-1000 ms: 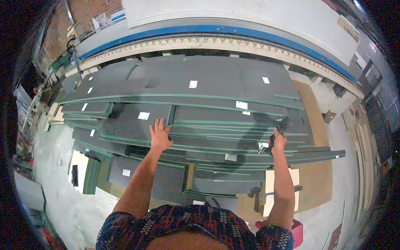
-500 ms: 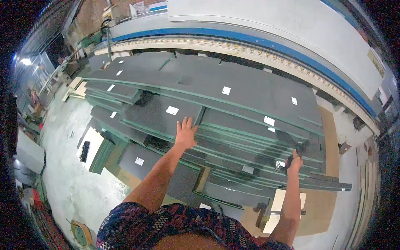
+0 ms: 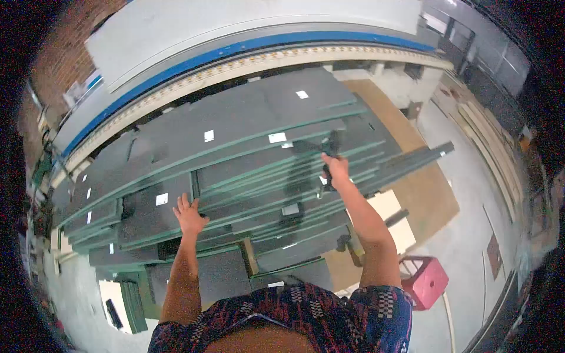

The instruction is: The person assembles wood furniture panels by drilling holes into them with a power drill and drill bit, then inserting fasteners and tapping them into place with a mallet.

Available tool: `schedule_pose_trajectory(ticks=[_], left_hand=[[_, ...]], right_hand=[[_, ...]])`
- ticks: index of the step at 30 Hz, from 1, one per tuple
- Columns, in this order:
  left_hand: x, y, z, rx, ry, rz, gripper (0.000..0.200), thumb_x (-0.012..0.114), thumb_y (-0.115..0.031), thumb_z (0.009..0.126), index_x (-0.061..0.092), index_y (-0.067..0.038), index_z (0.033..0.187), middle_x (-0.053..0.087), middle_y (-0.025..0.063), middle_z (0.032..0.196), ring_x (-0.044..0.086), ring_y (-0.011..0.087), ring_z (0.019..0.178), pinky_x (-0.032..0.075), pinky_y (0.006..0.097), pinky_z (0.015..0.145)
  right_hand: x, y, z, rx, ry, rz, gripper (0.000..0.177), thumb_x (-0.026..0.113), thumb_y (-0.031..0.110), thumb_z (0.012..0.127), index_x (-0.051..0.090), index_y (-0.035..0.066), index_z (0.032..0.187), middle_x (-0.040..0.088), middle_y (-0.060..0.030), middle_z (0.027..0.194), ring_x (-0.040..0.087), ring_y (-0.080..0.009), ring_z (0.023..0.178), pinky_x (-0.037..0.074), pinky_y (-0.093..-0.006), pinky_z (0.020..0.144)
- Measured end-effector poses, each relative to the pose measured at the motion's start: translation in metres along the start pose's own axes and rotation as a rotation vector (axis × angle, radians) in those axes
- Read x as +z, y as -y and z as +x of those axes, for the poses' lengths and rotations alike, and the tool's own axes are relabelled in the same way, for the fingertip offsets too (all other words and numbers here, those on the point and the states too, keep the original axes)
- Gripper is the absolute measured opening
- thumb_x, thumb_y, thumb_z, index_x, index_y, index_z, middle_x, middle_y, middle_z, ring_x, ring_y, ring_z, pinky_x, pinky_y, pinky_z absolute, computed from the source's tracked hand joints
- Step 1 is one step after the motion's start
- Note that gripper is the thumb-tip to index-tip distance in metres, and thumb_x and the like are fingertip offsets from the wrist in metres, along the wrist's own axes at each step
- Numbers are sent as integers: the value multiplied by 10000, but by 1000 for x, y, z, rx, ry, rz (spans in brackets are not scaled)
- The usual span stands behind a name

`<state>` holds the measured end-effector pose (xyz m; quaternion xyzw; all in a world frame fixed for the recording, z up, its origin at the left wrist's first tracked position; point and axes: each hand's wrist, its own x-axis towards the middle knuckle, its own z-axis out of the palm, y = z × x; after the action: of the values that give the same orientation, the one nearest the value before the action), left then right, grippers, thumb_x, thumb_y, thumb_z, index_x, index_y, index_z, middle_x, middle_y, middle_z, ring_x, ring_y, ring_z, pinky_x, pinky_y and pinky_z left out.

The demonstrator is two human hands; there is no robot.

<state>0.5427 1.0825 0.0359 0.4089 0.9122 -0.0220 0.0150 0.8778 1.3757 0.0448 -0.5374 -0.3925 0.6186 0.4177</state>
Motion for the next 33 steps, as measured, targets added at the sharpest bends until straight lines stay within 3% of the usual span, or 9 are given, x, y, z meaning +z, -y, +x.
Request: schedule_pose_trajectory(ticks=[6, 9, 11, 13, 15, 17, 19, 20, 33], left_hand=[[7, 0, -5, 100, -192, -46, 606, 692, -290, 688, 484, -116, 1229, 223, 153, 1415, 130, 339, 1333, 122, 548, 1055], [17, -19, -19, 455, -379, -133, 518, 672, -270, 707, 524, -95, 1171, 301, 167, 1372, 178, 354, 1317, 122, 541, 1054], [49, -57, -32, 598, -401, -521, 464, 688, -279, 695, 567, -54, 1083, 442, 185, 1250, 369, 361, 1205, 287, 456, 1006], [56, -107, -54, 424, 177, -1086, 443, 673, -324, 745, 564, -51, 1078, 548, 121, 1112, 530, 267, 1013, 429, 386, 832], [76, -146, -77, 56, 795, -1565, 410, 617, -374, 812, 555, -67, 1076, 593, 48, 1005, 571, 166, 882, 466, 327, 713], [63, -172, -114, 235, 1042, -1932, 568, 555, -518, 807, 495, -70, 1151, 579, 63, 1029, 570, 182, 905, 466, 358, 762], [47, -176, -138, 168, 1123, -1993, 630, 544, -560, 792, 460, -81, 1192, 540, 76, 1114, 534, 208, 1007, 432, 384, 844], [45, -176, -147, 98, 1186, -2091, 590, 571, -520, 798, 449, -99, 1192, 494, 58, 1195, 478, 219, 1101, 362, 418, 954], [111, -138, -214, -198, 1132, -2131, 380, 672, -298, 753, 550, -111, 1061, 560, 38, 1054, 522, 202, 1002, 400, 377, 876]], right_hand=[[-1, -25, -62, 5, 152, -33, 391, 691, 257, 750, 562, 0, 1015, 537, -36, 785, 510, -138, 621, 417, -276, 414], [2, -38, -95, -15, 158, -75, 480, 689, 306, 753, 557, -36, 1062, 563, -61, 795, 511, -119, 627, 425, -280, 460], [-1, -47, -115, -62, 260, -156, 524, 692, 349, 747, 567, -59, 1053, 595, -100, 813, 537, -145, 667, 455, -302, 552], [3, -51, -144, -147, 230, -200, 562, 683, 400, 741, 578, -64, 1040, 615, -127, 829, 561, -183, 723, 462, -324, 658], [6, -61, -168, -70, 219, -220, 497, 679, 398, 755, 565, -41, 959, 551, -44, 709, 505, -118, 569, 411, -257, 451], [6, -95, -176, -97, 242, -228, 538, 669, 417, 752, 560, -61, 973, 579, -85, 782, 543, -133, 670, 454, -295, 532], [3, -111, -196, -117, 235, -276, 576, 663, 420, 749, 552, -82, 1007, 593, -126, 854, 562, -166, 768, 477, -337, 659], [4, -124, -200, -111, 194, -406, 685, 620, 472, 719, 524, -99, 1083, 607, -237, 998, 600, -324, 924, 444, -386, 811], [1, -172, -288, -24, 180, -682, 561, 569, 314, 722, 498, -13, 1172, 596, -242, 989, 580, -335, 948, 439, -381, 814]])
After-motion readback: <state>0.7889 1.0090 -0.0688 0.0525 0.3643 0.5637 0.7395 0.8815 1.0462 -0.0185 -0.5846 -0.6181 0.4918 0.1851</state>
